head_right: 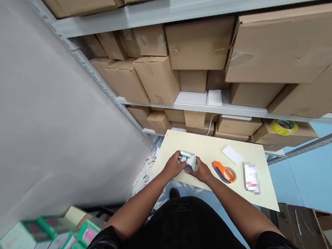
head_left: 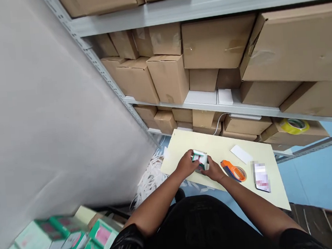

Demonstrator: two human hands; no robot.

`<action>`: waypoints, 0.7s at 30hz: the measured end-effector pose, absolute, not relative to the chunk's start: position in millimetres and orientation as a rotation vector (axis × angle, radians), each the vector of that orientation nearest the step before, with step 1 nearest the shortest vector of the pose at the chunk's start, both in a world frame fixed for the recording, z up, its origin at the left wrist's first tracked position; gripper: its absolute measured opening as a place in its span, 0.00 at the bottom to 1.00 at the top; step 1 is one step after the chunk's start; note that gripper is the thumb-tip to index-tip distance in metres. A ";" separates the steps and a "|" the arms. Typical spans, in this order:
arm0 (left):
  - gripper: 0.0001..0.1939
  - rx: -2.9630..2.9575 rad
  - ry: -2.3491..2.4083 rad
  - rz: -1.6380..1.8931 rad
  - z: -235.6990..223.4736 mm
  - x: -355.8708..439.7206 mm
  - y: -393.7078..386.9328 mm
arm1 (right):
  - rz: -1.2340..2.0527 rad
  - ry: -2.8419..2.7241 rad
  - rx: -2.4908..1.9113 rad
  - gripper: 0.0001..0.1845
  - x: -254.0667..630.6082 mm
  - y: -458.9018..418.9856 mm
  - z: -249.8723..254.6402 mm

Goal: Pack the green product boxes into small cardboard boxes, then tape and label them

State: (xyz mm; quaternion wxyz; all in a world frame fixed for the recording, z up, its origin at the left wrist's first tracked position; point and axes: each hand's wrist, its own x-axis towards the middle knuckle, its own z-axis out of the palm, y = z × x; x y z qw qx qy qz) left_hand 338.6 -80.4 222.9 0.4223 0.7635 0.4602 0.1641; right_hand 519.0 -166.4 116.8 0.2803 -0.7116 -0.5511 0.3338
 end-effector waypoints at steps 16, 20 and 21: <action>0.34 2.265 0.878 -0.053 188.3 355.1 14.9 | 0.990 -0.882 -1.914 0.26 497.8 -108.4 158.8; 0.31 2.256 0.947 -0.104 193.4 371.2 11.7 | 0.975 -0.837 -2.155 0.17 507.7 -88.5 175.6; 0.31 2.254 0.970 -0.121 195.0 374.2 10.2 | 0.977 -0.842 -2.197 0.16 510.5 -84.4 177.7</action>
